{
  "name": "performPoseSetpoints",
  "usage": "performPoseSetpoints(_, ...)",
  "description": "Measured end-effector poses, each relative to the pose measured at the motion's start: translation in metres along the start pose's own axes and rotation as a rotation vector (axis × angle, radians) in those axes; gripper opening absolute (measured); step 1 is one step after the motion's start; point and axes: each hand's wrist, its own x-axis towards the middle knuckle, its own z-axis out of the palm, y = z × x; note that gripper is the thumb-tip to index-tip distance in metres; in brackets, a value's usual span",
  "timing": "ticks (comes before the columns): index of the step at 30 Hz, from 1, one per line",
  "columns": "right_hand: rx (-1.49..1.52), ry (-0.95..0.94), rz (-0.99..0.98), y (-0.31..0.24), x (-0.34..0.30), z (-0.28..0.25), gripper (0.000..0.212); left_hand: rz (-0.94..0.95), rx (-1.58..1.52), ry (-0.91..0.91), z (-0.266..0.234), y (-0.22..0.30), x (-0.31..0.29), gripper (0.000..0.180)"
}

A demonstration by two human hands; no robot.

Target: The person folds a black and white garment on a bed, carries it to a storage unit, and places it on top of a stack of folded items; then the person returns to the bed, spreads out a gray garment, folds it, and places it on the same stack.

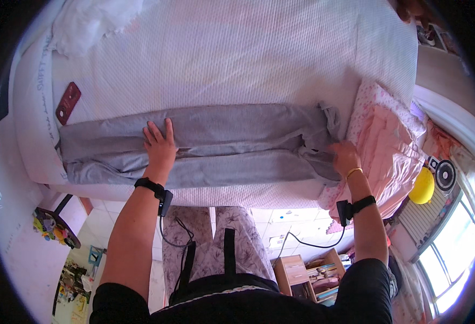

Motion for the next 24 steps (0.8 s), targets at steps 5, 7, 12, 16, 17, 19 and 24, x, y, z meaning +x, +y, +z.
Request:
performPoseSetpoints(5, 0.120, 0.383, 0.021, -0.031, 0.052, -0.028, 0.040, -0.023, -0.002, -0.073, -0.003, -0.002, 0.001, 0.103)
performPoseSetpoints(7, 0.092, 0.427, -0.014, -0.052, 0.074, -0.044, 0.041, -0.025, -0.006, -0.095, -0.006, -0.003, 0.001, 0.104)
performPoseSetpoints(12, 0.238, 0.171, 0.374, -0.003, 0.125, -0.019, 0.041, -0.026, -0.009, -0.061, -0.005, -0.002, 0.001, 0.105)
performPoseSetpoints(16, 0.279, 0.392, 0.502, 0.092, 0.109, 0.017, 0.033, -0.004, -0.030, -0.063, 0.002, 0.005, 0.006, 0.106)
performPoseSetpoints(17, 0.212, 0.449, 0.516, 0.097, 0.109, 0.017, 0.032, -0.015, -0.032, -0.096, 0.000, 0.001, 0.005, 0.106)
performPoseSetpoints(19, 0.311, 0.434, 0.569, 0.108, 0.116, 0.015, 0.036, -0.030, -0.017, -0.101, -0.005, -0.004, 0.001, 0.106)
performPoseSetpoints(24, 0.605, 0.350, 0.654, 0.149, 0.150, 0.058, 0.042, -0.066, 0.040, -0.138, -0.021, -0.023, -0.009, 0.106)
